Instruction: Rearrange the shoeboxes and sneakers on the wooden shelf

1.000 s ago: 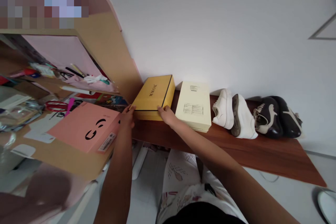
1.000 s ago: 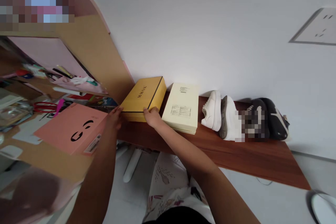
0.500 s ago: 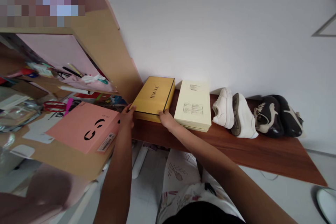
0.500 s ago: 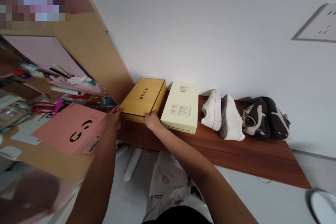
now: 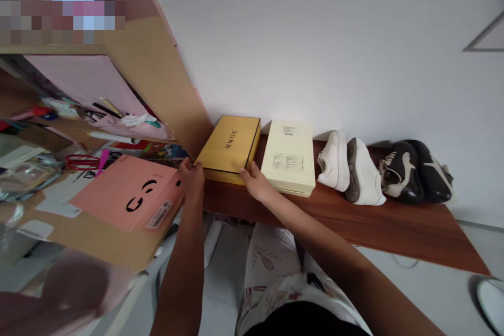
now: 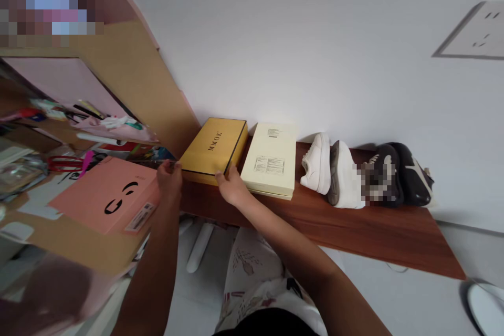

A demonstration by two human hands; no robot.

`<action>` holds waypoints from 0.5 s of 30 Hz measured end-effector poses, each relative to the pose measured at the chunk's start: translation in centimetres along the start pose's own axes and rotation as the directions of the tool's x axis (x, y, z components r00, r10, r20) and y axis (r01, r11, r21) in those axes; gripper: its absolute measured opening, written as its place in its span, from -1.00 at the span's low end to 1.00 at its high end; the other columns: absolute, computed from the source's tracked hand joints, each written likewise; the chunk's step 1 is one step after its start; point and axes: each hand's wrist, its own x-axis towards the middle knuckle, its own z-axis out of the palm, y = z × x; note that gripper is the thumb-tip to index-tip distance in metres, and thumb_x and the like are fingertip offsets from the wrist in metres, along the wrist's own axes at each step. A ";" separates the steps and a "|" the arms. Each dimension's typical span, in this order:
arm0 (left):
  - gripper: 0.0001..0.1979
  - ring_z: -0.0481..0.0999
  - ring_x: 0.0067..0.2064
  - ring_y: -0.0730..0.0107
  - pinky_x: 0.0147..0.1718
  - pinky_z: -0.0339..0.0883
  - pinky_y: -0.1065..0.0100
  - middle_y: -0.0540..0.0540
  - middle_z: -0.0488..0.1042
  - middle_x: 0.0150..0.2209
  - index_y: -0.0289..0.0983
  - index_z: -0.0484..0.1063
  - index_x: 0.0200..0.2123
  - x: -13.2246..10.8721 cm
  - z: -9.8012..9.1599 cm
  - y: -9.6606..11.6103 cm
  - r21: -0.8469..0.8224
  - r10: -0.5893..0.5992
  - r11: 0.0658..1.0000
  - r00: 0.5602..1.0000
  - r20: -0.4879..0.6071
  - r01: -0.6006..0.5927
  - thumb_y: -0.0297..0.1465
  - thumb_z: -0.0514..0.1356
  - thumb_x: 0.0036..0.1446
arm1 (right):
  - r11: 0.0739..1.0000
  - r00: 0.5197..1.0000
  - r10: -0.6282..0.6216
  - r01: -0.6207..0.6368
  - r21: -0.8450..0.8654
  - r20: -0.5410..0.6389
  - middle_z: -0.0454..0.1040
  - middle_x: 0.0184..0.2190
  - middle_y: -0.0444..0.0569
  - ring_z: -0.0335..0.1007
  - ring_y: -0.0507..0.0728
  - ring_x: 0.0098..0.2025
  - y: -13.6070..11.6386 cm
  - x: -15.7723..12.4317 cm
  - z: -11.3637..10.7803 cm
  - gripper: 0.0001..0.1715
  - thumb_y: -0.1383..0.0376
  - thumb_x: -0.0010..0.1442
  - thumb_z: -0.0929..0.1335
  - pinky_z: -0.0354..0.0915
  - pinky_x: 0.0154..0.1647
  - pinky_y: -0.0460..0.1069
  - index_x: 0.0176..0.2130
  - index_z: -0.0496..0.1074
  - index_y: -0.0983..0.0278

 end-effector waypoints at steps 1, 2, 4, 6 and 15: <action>-0.56 0.38 0.15 0.19 0.21 0.17 0.21 -0.23 0.40 0.10 -0.29 0.39 0.03 -0.6 -0.1 0.9 -0.006 0.042 0.999 0.999 -0.006 -0.042 -0.33 0.30 0.08 | 1.000 1.000 0.007 -0.007 0.008 -0.012 0.14 0.36 0.14 0.01 0.24 0.40 -0.6 -0.9 -1.0 -0.01 -0.15 0.22 0.27 -0.11 0.42 0.17 0.39 0.01 0.34; -0.55 0.36 0.17 0.18 0.22 0.14 0.20 -0.24 0.37 0.12 -0.28 0.39 0.05 -1.3 0.0 1.9 -0.032 0.078 0.997 0.997 0.007 -0.077 -0.34 0.30 0.08 | 1.000 0.999 0.022 -0.022 0.009 -0.036 0.12 0.37 0.13 0.02 0.25 0.40 -1.4 -1.7 -2.2 0.00 -0.14 0.20 0.29 -0.09 0.41 0.18 0.39 0.01 0.32; -0.57 0.35 0.19 0.17 0.22 0.15 0.21 -0.22 0.37 0.12 -0.27 0.40 0.03 -3.4 0.3 3.9 -0.137 0.116 0.985 0.991 0.073 -0.105 -0.37 0.32 0.07 | 1.000 0.997 -0.001 0.003 0.022 -0.077 0.08 0.38 0.11 0.07 0.28 0.38 -2.7 -3.5 -5.1 0.00 -0.13 0.19 0.32 -0.02 0.39 0.22 0.40 0.00 0.26; -0.61 0.39 0.16 0.18 0.19 0.20 0.22 -0.20 0.42 0.06 -0.26 0.42 0.00 -6.3 0.9 5.5 -0.262 0.124 0.963 0.971 0.206 -0.067 -0.39 0.32 0.07 | 0.999 0.989 -0.045 0.048 0.018 -0.144 0.07 0.39 0.05 0.10 0.30 0.36 -3.4 -4.8 -8.3 -0.04 -0.12 0.19 0.34 0.02 0.36 0.27 0.39 0.02 0.14; -0.55 0.33 0.25 0.14 0.29 0.06 0.11 -0.25 0.37 0.19 -0.23 0.43 0.06 -16.2 5.4 0.6 -0.154 -0.016 0.979 0.799 0.601 0.135 -0.53 0.25 0.05 | 0.995 0.891 0.049 -0.002 0.103 -0.452 0.24 0.31 0.08 0.06 0.33 0.38 4.3 -6.3 -16.8 -0.08 -0.10 0.10 0.40 -0.02 0.39 0.27 0.31 0.22 0.20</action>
